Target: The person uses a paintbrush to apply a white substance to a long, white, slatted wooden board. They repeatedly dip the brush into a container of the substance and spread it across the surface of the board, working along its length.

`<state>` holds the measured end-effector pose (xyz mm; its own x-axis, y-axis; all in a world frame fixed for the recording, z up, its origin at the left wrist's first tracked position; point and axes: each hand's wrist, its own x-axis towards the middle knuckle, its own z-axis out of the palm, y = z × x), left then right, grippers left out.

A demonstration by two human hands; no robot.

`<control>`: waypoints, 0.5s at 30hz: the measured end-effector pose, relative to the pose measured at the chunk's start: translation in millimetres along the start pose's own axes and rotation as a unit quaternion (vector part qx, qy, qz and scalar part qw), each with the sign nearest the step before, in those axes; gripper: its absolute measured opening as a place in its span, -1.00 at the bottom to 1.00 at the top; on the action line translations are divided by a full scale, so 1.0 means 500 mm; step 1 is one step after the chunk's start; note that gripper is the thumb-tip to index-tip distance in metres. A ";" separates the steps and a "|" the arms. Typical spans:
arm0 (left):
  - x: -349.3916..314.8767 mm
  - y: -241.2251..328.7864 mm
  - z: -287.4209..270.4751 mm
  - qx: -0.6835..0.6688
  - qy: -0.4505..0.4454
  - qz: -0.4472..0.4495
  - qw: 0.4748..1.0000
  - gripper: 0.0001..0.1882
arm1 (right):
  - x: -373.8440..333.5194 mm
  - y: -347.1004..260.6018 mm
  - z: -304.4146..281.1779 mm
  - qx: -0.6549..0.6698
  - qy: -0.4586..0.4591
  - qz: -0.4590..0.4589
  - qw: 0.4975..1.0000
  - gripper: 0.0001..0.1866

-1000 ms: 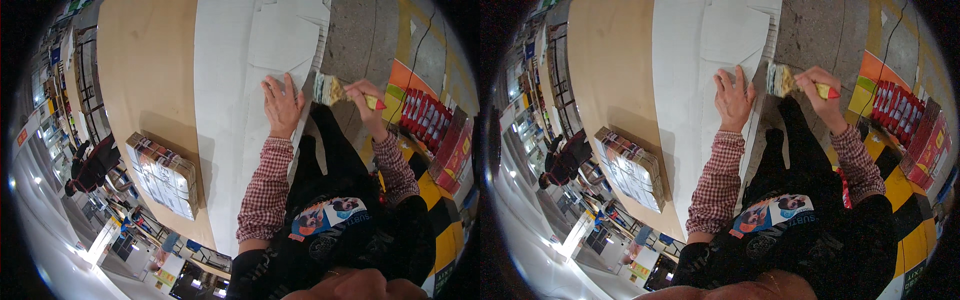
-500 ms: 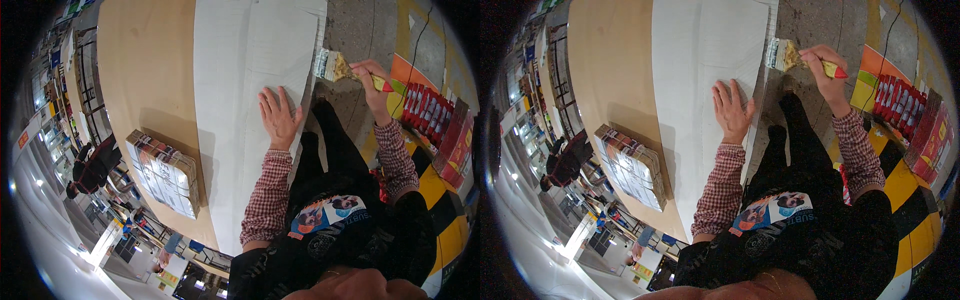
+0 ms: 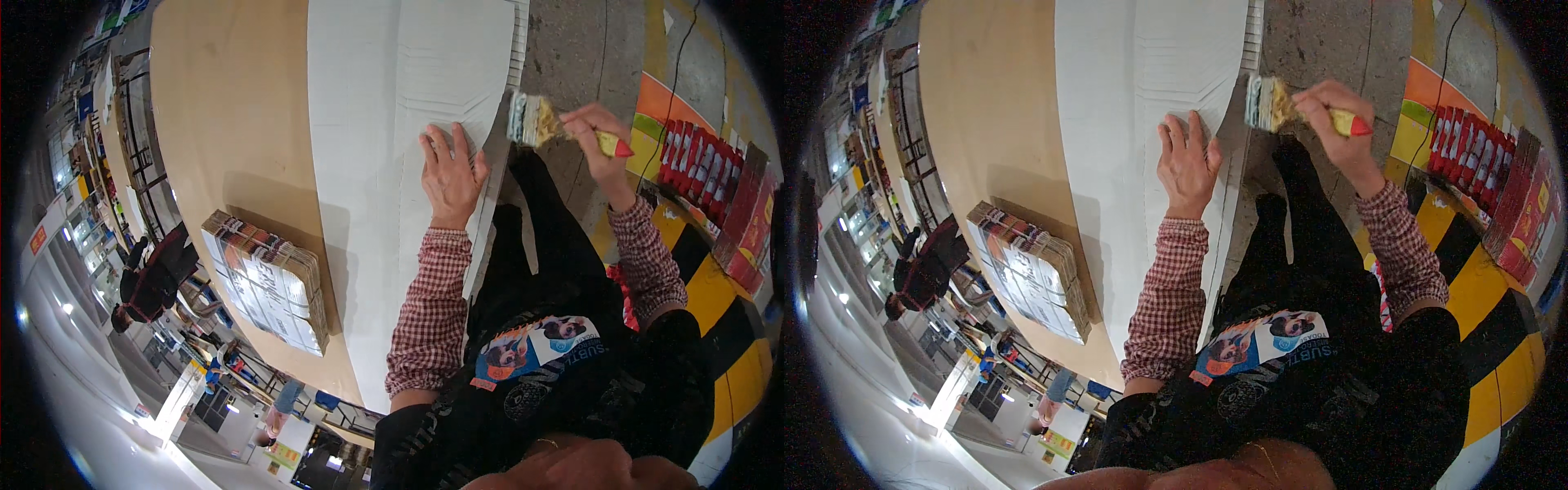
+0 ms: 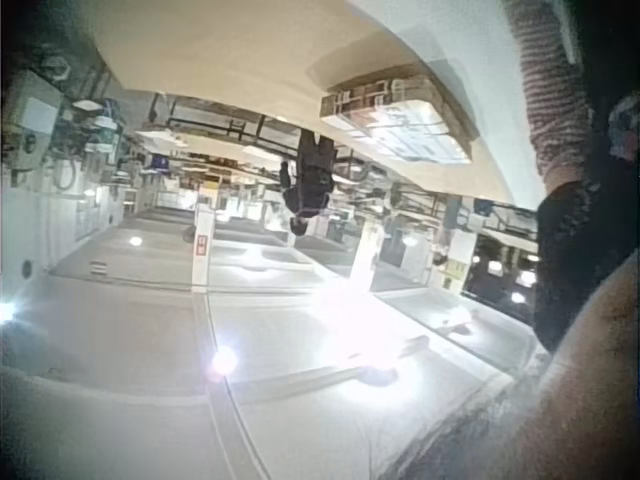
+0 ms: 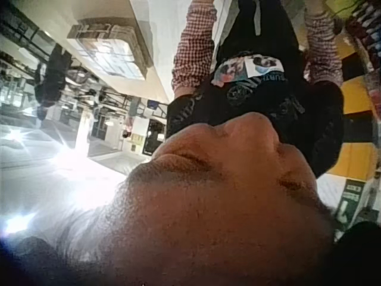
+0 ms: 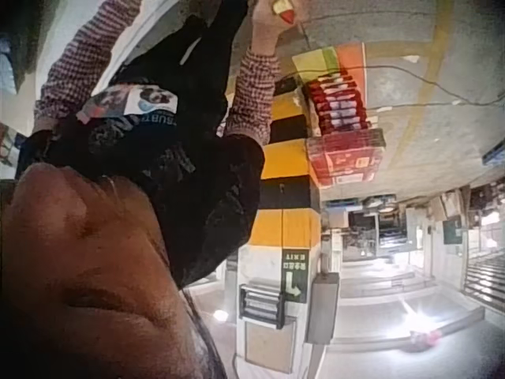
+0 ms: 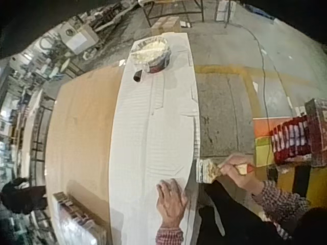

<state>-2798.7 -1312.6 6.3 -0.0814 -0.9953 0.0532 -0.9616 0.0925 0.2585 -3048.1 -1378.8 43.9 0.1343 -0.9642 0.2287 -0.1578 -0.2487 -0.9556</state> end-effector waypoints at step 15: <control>-0.034 0.008 0.026 -0.012 0.018 -0.049 0.999 -0.33 | -0.095 -0.048 0.037 -0.010 -0.058 0.054 0.997 -0.85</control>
<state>-2804.5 -1295.5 -6.1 0.0222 -0.9979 0.0611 -0.9578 -0.0037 0.2875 -3032.5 -1325.2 52.4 0.2277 -0.9685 0.1004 -0.1966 -0.1467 -0.9694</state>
